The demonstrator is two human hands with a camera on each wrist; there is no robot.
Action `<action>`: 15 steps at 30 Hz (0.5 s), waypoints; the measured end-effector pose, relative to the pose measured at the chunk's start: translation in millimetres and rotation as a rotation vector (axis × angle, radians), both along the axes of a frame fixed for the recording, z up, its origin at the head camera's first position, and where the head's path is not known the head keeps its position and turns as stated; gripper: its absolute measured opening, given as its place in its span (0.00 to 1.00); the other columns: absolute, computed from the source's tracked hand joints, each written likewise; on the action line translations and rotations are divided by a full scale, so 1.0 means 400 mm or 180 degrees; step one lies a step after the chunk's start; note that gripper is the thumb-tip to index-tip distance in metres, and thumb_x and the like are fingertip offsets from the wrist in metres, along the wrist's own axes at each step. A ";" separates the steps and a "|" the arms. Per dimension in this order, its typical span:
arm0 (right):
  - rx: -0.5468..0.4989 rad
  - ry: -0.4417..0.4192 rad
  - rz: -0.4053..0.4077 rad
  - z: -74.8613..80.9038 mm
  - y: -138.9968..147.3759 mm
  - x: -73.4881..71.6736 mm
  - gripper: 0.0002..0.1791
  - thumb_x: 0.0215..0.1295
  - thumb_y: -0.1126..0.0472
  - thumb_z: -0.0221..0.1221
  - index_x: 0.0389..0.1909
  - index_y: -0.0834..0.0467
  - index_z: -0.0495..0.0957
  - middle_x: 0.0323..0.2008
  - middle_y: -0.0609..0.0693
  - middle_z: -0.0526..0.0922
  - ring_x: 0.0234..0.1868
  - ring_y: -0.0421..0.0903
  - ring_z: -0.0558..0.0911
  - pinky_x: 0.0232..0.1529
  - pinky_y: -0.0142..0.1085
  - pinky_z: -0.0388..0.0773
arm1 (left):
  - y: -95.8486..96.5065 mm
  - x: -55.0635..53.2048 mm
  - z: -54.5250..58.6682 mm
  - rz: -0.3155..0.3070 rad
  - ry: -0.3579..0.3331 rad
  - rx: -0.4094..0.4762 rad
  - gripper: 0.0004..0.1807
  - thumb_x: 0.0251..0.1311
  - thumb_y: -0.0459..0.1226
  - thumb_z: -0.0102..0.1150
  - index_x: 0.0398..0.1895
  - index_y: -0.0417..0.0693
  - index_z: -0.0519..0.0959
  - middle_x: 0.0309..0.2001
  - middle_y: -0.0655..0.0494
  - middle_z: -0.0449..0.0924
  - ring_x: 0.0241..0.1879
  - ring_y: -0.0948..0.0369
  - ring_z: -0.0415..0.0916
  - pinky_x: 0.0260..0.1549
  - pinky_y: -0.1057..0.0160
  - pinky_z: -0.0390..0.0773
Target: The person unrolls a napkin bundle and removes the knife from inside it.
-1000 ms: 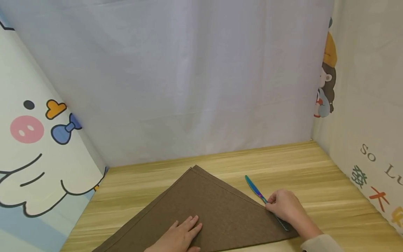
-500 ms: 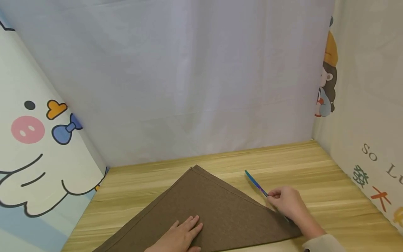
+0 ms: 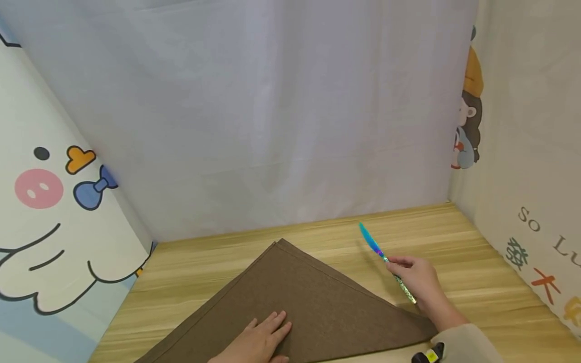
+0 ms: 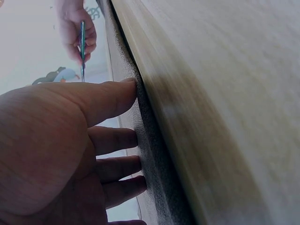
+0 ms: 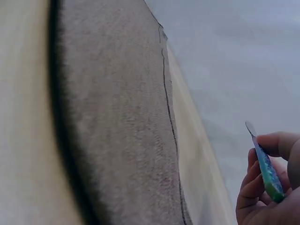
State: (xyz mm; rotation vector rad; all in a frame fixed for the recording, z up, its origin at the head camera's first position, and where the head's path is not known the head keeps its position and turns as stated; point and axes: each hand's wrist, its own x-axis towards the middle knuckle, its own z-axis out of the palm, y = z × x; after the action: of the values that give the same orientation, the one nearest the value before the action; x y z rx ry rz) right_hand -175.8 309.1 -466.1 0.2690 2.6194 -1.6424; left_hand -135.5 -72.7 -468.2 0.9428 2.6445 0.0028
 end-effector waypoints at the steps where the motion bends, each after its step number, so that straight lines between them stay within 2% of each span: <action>1: -0.0037 -0.0051 -0.0043 0.001 0.001 -0.004 0.33 0.67 0.44 0.58 0.60 0.66 0.73 0.58 0.64 0.74 0.54 0.56 0.75 0.46 0.43 0.77 | 0.000 0.000 -0.001 0.0002 0.0004 0.0002 0.35 0.64 0.58 0.51 0.71 0.53 0.65 0.72 0.54 0.58 0.69 0.55 0.58 0.57 0.44 0.69; 6: -0.0157 -0.0165 -0.0196 0.000 0.002 -0.032 0.35 0.67 0.43 0.58 0.63 0.66 0.71 0.61 0.67 0.70 0.56 0.58 0.73 0.45 0.40 0.77 | -0.002 -0.003 -0.006 0.0012 0.0006 0.0019 0.35 0.64 0.59 0.51 0.71 0.54 0.65 0.72 0.54 0.58 0.70 0.55 0.58 0.57 0.44 0.69; 12: -0.0063 -0.0052 -0.0353 -0.010 -0.008 -0.062 0.29 0.67 0.49 0.59 0.59 0.68 0.75 0.57 0.66 0.74 0.55 0.59 0.74 0.43 0.36 0.76 | -0.003 -0.002 -0.008 0.0005 0.0029 0.0040 0.36 0.64 0.58 0.51 0.71 0.53 0.65 0.72 0.53 0.59 0.69 0.55 0.58 0.57 0.43 0.69; 15: -0.0023 -0.0029 -0.0341 -0.016 -0.009 -0.071 0.27 0.66 0.51 0.60 0.57 0.68 0.76 0.57 0.67 0.74 0.56 0.60 0.74 0.44 0.39 0.77 | -0.002 -0.002 -0.010 0.0006 0.0030 0.0043 0.36 0.64 0.58 0.51 0.71 0.53 0.65 0.72 0.53 0.59 0.69 0.55 0.58 0.57 0.43 0.69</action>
State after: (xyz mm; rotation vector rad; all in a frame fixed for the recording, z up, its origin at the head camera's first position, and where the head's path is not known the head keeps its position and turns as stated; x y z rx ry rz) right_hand -204.1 305.7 -472.5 0.4226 2.6353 -1.6768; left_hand -136.3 -73.6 -472.2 0.9468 2.6572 0.0167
